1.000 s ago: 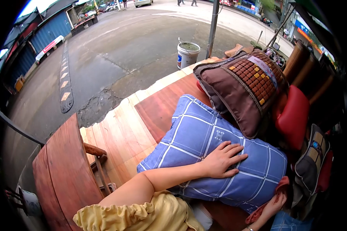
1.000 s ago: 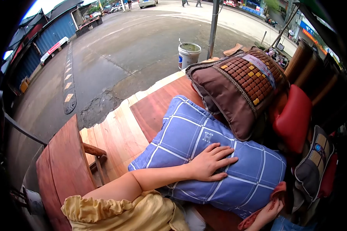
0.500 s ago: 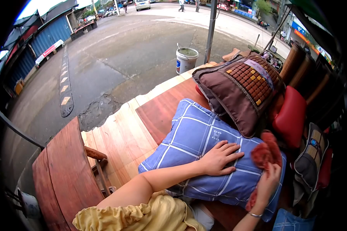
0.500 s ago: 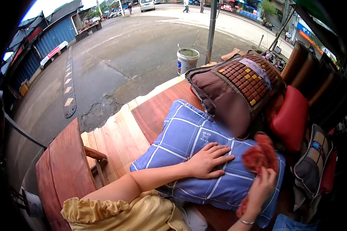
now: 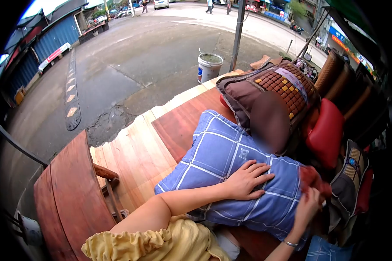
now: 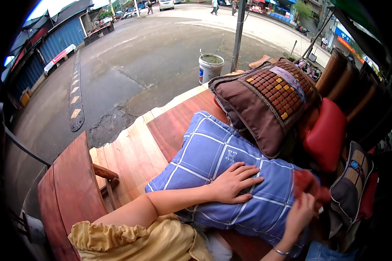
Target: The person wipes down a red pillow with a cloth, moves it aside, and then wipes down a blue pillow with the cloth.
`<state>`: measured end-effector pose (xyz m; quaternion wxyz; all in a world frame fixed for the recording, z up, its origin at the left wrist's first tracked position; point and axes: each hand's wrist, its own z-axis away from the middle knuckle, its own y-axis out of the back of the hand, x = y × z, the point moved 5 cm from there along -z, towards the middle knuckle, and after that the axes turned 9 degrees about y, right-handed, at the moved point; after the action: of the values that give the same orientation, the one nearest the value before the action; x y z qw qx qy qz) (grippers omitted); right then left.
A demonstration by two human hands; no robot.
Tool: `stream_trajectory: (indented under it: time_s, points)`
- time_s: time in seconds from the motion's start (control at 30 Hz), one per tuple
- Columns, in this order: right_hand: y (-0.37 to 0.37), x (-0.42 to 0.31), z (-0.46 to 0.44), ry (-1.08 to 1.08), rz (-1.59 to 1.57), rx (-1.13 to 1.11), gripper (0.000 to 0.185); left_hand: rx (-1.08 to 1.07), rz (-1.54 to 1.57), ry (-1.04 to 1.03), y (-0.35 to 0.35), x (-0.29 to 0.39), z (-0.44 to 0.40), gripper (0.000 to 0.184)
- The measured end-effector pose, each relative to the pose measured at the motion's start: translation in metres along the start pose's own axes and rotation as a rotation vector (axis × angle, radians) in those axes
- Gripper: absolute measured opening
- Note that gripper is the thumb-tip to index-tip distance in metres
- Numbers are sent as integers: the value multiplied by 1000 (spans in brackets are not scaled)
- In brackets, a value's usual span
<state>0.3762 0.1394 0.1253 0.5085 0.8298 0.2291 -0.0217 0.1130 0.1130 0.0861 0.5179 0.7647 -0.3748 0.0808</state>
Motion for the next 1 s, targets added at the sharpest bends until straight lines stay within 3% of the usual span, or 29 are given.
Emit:
stream_trajectory:
  time_s: [0.07, 0.13, 0.23, 0.33, 0.53, 0.6, 0.67, 0.77, 0.87, 1.0]
  points:
    - [-11, -76, -9, 267, 8, -24, 28, -69, -39, 15, -2, -1, -1, 59]
    - [-27, -127, -7, 364, 73, -103, 30, -128, -80, 35, -6, -5, 0, 57]
    - [-30, -127, -8, 375, 24, -75, 32, -32, -46, 21, -3, -13, 3, 53]
    - [-23, -69, -7, 217, 4, -4, 33, -87, -49, -6, -4, -8, 3, 56]
    - [-8, 95, 22, -137, 129, 11, 27, 14, 37, -49, 2, -1, 3, 63]
    - [-6, 129, 38, -281, 133, -3, 29, 20, 45, -52, 2, -1, 4, 63]
    - [-11, 147, 51, -292, 150, -9, 28, 24, 53, -57, 2, -1, 4, 63]
    - [-3, 101, 37, -108, 210, -10, 27, 3, 28, -30, 2, 0, 5, 62]
    - [-3, 7, 7, -28, 67, -5, 24, -21, 14, -13, 1, -1, 4, 63]
    - [-25, -114, -11, 384, 82, -68, 33, 1, -17, -14, -2, -3, 4, 60]
